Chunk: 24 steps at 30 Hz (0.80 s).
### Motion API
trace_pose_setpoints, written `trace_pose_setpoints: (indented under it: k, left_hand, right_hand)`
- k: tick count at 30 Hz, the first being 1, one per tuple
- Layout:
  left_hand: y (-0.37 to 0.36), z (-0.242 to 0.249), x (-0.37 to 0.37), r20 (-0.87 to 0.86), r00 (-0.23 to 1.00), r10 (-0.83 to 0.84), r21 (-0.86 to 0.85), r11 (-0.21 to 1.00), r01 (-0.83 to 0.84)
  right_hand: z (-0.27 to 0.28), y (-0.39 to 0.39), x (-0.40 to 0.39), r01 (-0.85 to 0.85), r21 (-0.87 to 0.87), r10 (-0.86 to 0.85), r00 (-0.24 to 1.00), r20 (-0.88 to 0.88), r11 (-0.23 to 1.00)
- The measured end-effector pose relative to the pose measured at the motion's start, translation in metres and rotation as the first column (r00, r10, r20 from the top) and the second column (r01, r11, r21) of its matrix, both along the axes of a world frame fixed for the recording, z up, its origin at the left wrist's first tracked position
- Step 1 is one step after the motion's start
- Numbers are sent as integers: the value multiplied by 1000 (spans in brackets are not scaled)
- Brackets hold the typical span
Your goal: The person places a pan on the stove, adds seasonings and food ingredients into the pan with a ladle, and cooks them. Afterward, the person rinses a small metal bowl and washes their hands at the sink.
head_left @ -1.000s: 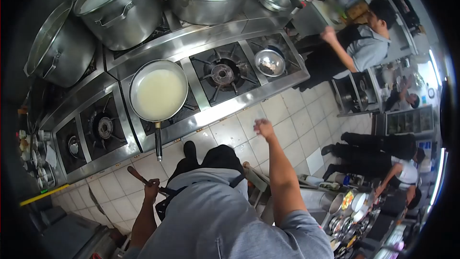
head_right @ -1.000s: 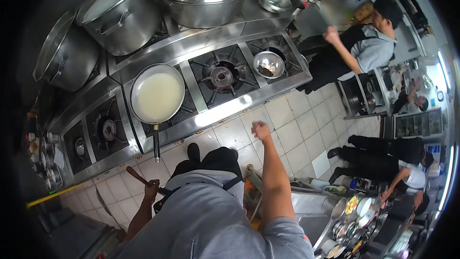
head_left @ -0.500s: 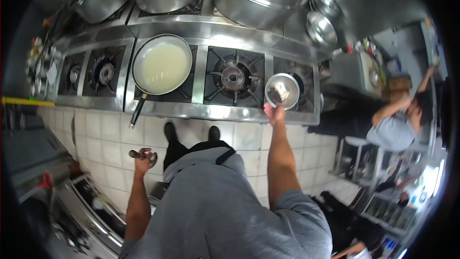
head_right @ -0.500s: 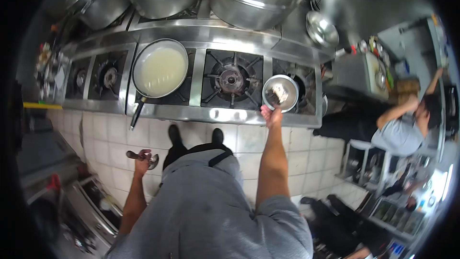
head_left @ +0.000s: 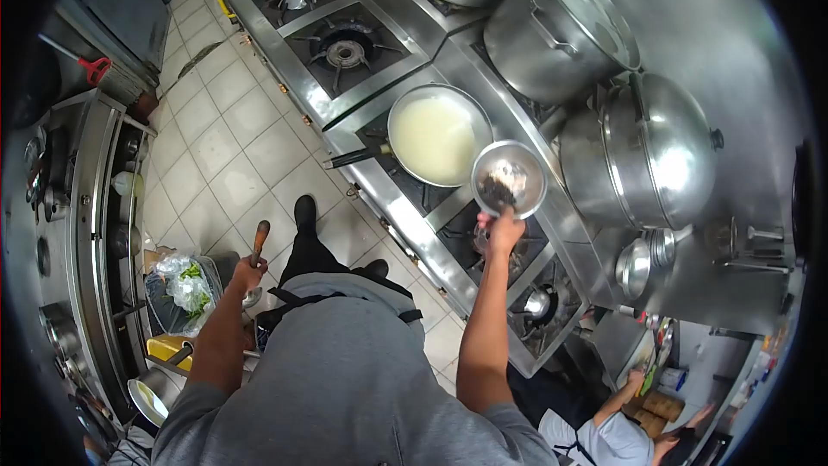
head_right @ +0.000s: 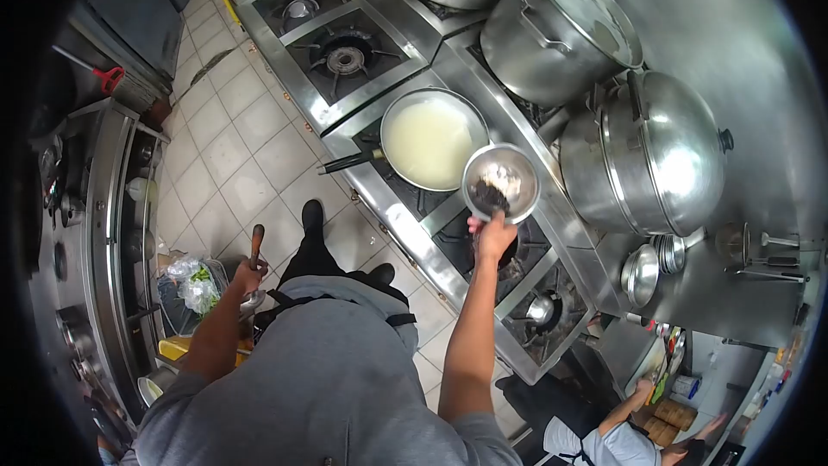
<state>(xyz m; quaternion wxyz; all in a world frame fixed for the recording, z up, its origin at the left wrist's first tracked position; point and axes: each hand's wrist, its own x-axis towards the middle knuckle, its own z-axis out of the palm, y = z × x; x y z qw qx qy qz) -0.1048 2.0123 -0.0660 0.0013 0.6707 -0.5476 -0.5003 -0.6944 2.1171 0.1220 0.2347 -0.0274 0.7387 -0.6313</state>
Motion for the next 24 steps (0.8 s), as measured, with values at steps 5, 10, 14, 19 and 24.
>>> trace_pose_setpoints:
  k: [5, 10, 14, 19, 24]
  left_hand:
    - [-19, 11, 18, -92, 992, 83, 76, 994, -76]
    - [-66, 7, 27, -161, 978, 135, -3, 991, -137]
    - [-106, 0, 25, -204, 968, 146, 19, 989, -146]
    - [-147, 39, -14, -125, 992, 17, 27, 1000, -14]
    - [-166, 34, -32, -115, 979, -169, -21, 986, 168]
  right_hand:
    - [-10, -76, -22, -126, 573, 363, 875, -321, 810]
    - [-10, -109, -16, -132, 747, 552, 758, -347, 651]
    - [-13, -115, -11, -23, 841, 702, 564, -435, 540]
    - [-13, -124, -11, 53, 878, 712, 564, -419, 475]
    - [3, -123, -10, 99, 827, 667, 541, -512, 554]
